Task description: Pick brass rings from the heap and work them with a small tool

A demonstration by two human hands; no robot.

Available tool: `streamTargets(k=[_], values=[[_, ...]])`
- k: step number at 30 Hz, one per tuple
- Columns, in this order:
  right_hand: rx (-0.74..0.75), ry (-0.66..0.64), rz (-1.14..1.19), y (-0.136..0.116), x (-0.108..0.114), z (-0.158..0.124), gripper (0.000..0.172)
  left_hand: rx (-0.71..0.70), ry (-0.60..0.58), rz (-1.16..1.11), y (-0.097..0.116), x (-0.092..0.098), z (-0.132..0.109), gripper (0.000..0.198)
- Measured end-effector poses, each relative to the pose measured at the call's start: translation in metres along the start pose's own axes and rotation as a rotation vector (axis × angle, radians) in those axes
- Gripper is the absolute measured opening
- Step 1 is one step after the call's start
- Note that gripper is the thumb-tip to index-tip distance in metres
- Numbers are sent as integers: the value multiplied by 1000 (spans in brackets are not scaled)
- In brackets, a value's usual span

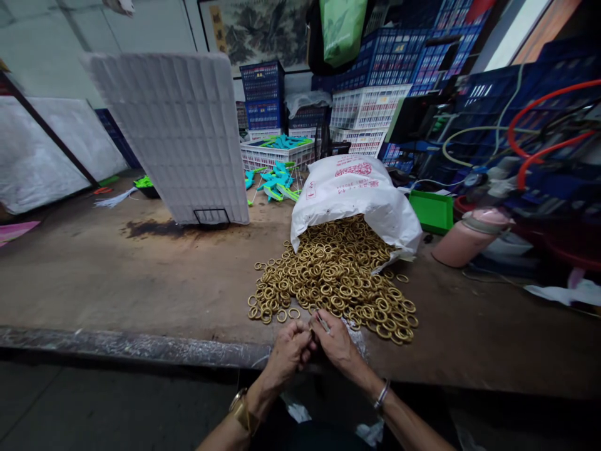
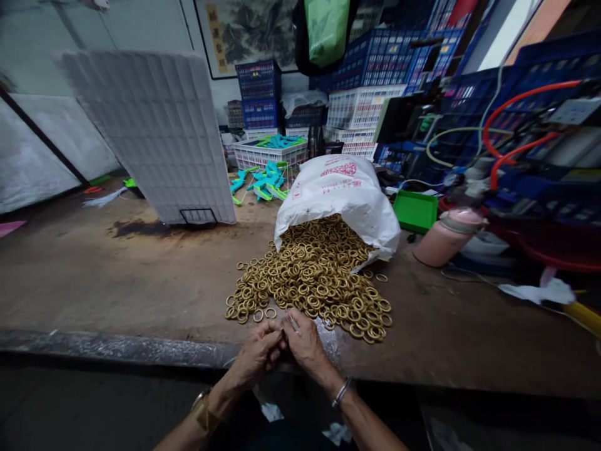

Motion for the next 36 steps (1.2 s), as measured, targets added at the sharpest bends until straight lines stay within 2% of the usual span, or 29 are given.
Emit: streamTargets(k=[4,8,12,15,25,29,33,36], values=[[26,-3,-50,-4,3,1,25,21,-37,-63,0,-3,-3,30],[77,39,-319,1,11,-1,16,-17,-28,-92,4,-6,-5,32],[183,-85,-551,7,5,-9,26,-43,10,-69,7,-5,-5,34],[193,-144,-632,7,1,-14,32,-44,18,-36,9,-5,-5,34],[208,-80,-734,2,-1,-16,32,-72,95,60,14,-5,-7,29],[178,-148,-793,0,-5,-17,32,-139,105,107,11,1,-4,29],[175,-174,-807,1,-5,-15,29,-112,90,94,12,0,-13,31],[133,-163,-783,9,-1,-8,24,-102,16,82,21,-8,-24,33]])
Point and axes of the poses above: each hand's wrist, its own z-axis towards the middle knuckle, its own x-axis out of the back of the hand, y = z × x, the point moved 5 cm from there along z, towards the middle knuckle, and after that the axes turned 8 degrees about -z, right-handed, at the moved point
